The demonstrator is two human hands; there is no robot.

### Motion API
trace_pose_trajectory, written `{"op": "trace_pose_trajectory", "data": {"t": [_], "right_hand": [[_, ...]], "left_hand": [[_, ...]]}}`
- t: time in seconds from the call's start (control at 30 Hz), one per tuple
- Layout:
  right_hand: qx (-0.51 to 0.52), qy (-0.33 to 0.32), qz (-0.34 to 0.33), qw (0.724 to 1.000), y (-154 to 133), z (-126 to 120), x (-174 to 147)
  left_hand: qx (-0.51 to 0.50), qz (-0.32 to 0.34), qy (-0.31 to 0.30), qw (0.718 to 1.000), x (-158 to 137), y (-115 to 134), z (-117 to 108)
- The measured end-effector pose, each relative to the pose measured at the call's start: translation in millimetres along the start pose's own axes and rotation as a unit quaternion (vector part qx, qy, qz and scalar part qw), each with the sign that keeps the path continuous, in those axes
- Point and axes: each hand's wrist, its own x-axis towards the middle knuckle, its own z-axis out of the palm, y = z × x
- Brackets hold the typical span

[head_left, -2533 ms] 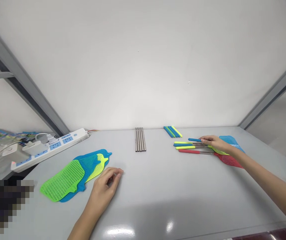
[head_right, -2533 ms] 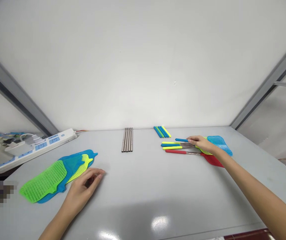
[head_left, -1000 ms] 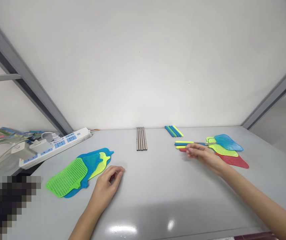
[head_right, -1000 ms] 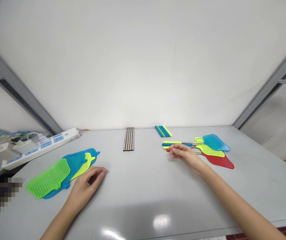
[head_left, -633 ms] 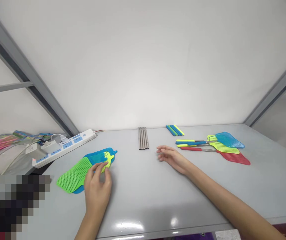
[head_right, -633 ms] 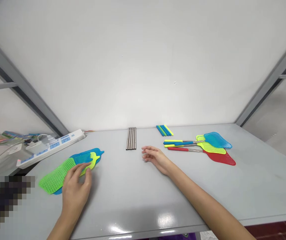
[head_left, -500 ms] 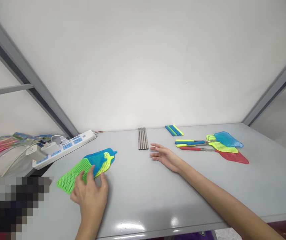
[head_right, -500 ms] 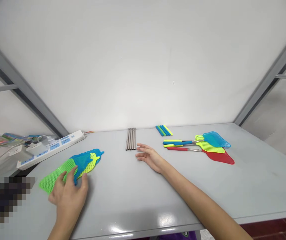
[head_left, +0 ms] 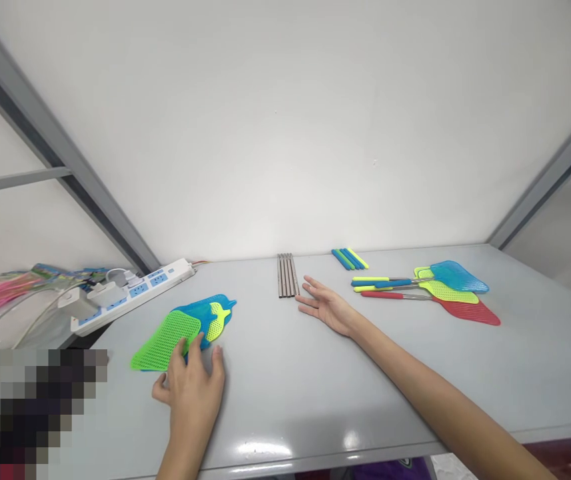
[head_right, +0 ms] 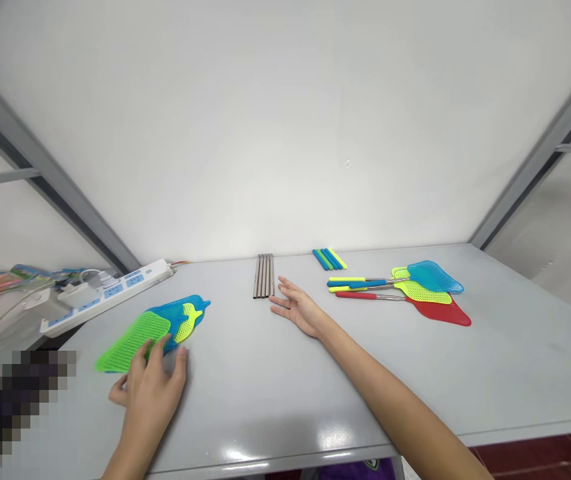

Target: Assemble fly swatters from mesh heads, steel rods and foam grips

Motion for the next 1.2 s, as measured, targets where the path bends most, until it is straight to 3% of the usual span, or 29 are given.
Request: {"op": "trace_pose_trajectory", "data": {"t": [0.33,0.57,0.97,1.2], "right_hand": [[0.028,0.014,0.006,1.000,-6,-4,-4],[0.108,0.015,0.016,0.994,-6,-3,-3],[0.176,0.013,0.003,0.984,-11,-9,-5],[0.208,0.112,0.002,0.972,-24,-15,-12]], "left_hand": [[-0.075,0.094,0.000,0.993,3,1,3],[-0.012,0.031,-0.037,0.999,4,0,7],[-0.048,0.072,0.005,0.996,12,4,3],[-0.069,0.103,0.033,0.992,15,7,1]]}}
